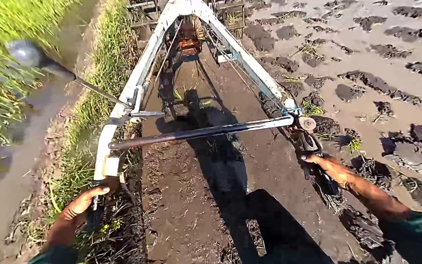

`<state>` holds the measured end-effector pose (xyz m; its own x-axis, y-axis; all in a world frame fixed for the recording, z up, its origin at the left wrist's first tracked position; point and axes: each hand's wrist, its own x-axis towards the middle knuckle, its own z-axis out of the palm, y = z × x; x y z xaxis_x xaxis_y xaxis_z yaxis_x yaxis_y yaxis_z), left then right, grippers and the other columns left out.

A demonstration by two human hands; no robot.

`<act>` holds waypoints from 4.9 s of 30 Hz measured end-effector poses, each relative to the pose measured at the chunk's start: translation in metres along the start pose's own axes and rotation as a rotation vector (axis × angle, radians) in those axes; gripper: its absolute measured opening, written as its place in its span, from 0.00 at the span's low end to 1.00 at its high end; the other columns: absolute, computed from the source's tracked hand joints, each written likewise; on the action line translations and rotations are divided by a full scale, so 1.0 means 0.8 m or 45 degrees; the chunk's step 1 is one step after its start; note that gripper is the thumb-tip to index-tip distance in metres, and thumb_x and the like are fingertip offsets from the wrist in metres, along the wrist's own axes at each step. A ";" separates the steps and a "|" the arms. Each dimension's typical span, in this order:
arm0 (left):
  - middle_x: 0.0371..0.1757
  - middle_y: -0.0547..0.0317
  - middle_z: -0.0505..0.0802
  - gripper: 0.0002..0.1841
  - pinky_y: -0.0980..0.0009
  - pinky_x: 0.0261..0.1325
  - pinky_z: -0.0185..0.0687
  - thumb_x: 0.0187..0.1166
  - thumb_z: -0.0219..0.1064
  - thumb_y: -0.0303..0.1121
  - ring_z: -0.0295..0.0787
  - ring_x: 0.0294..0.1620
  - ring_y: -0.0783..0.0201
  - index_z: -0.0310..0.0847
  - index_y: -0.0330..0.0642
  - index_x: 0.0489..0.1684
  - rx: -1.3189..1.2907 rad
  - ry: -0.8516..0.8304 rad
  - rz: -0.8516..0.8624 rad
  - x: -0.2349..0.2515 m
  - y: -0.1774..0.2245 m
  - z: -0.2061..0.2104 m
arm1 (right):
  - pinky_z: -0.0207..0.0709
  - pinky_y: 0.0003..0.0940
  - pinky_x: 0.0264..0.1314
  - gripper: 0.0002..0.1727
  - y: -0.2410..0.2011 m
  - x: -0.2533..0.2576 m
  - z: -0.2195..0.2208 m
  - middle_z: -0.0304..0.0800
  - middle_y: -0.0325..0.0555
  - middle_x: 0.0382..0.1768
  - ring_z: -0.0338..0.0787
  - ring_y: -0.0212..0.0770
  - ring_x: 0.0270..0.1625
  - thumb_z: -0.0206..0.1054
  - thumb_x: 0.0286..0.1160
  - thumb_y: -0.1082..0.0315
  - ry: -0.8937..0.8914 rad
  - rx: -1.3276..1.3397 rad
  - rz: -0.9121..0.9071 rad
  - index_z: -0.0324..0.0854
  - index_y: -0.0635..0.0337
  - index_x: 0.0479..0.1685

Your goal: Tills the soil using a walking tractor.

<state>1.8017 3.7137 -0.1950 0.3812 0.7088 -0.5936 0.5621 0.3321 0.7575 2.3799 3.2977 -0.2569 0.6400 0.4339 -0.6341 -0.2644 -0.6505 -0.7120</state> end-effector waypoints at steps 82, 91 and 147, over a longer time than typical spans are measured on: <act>0.37 0.68 0.90 0.16 0.73 0.40 0.87 0.71 0.60 0.28 0.89 0.35 0.74 0.76 0.40 0.57 -0.069 0.495 -0.113 1.268 0.991 -0.032 | 0.86 0.35 0.50 0.36 -1.136 1.266 0.084 0.89 0.42 0.52 0.90 0.35 0.51 0.64 0.63 0.53 -0.231 0.101 -0.119 0.67 0.61 0.74; 0.42 0.62 0.87 0.16 0.75 0.45 0.83 0.75 0.65 0.25 0.84 0.37 0.77 0.75 0.31 0.60 0.193 0.496 -0.066 1.397 1.086 -0.011 | 0.84 0.37 0.49 0.25 -1.227 1.415 0.083 0.87 0.48 0.53 0.89 0.37 0.49 0.50 0.84 0.57 -0.226 0.003 -0.137 0.70 0.64 0.73; 0.53 0.18 0.88 0.29 0.22 0.61 0.72 0.80 0.72 0.50 0.85 0.60 0.20 0.82 0.25 0.58 0.894 0.939 -0.070 2.284 1.683 -0.313 | 0.82 0.35 0.38 0.22 -2.033 2.085 0.420 0.87 0.43 0.36 0.86 0.35 0.33 0.53 0.90 0.51 0.011 -0.067 -0.193 0.79 0.63 0.59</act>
<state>3.0716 5.6118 -0.1920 -0.0721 0.9892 -0.1273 0.9592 0.1038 0.2631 3.6348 5.2889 -0.2580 0.6757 0.5245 -0.5180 -0.1263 -0.6099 -0.7824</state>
